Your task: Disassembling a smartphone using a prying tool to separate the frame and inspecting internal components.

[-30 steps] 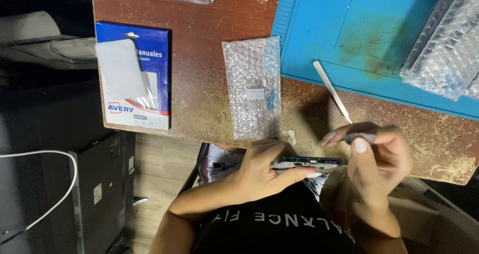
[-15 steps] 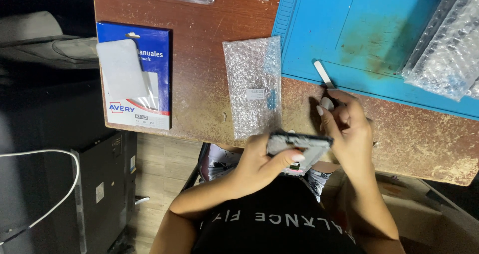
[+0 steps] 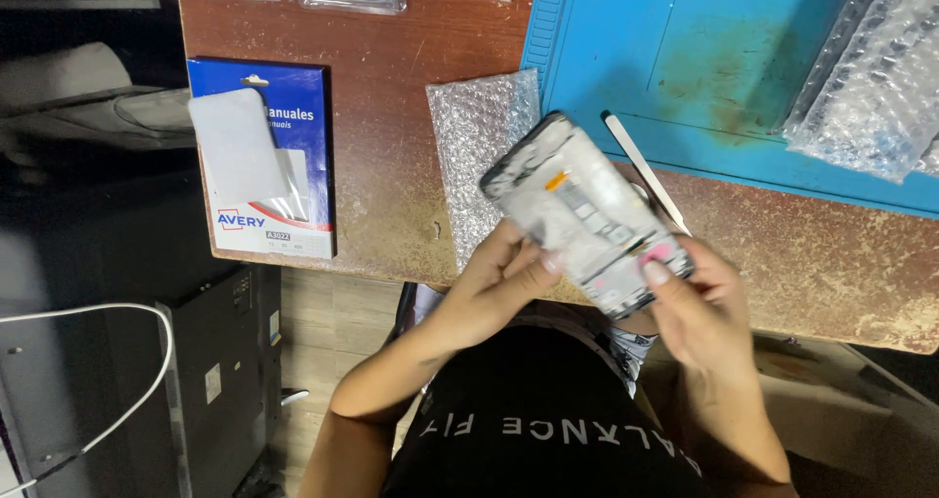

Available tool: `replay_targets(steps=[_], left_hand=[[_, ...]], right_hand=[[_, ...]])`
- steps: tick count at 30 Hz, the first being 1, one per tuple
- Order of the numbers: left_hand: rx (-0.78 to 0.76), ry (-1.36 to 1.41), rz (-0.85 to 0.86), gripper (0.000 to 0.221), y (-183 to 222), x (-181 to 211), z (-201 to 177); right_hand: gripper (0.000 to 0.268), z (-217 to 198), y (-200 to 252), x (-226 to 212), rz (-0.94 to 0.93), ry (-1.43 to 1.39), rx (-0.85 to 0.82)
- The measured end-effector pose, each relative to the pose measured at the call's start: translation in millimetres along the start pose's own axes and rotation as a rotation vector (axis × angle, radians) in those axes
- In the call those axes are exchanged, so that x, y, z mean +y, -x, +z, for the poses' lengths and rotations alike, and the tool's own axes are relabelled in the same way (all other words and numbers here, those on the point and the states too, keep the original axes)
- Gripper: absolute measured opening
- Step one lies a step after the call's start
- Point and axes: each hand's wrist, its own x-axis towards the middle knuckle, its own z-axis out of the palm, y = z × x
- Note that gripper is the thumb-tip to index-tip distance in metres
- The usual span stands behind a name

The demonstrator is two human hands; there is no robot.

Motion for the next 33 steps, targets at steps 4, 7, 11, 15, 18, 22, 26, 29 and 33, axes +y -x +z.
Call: replay_targets(steps=[4,7,11,15,18,22,26,29,33], left_hand=[[-0.250,-0.915,0.175,0.061,-9.0,78.8,-21.5],[-0.335,-1.387,0.304,0.074,-14.2,84.7,-43.8],[-0.525,-1.721,0.269,0.103,-18.2,88.2,-56.4],[-0.512,-2.085,0.428,0.123,-18.8,65.2,-73.1],[-0.522,-2.062,0.448,0.133,-18.5,74.5,-70.5],[-0.450,-1.966,0.439,0.136,-18.0,83.0,-58.5],[-0.748,-2.620,0.198,0.128,-27.3,104.6,-30.9],[-0.850,-2.669,0.224,0.114,-33.0,100.4,-28.6],[-0.844,-2.584,0.313,0.096,-41.1,93.5,-34.9]], right_hand=[[0.030,-46.6,-0.8,-17.3,-0.020,-0.019,-0.021],[0.029,-66.8,3.4,-27.1,-0.114,0.151,0.035],[0.025,-82.3,9.8,-25.2,-0.103,0.183,0.216],[0.022,-85.2,16.8,-27.7,-0.109,0.244,0.166],[0.026,-72.0,21.7,-38.2,-0.079,0.302,0.235],[0.028,-73.7,23.9,-45.5,-0.075,0.334,0.218],[0.031,-70.7,24.1,-52.1,-0.040,0.352,0.183],[0.027,-67.2,27.1,-53.4,-0.032,0.363,0.192],[0.029,-83.9,26.8,-48.3,-0.055,0.394,0.119]])
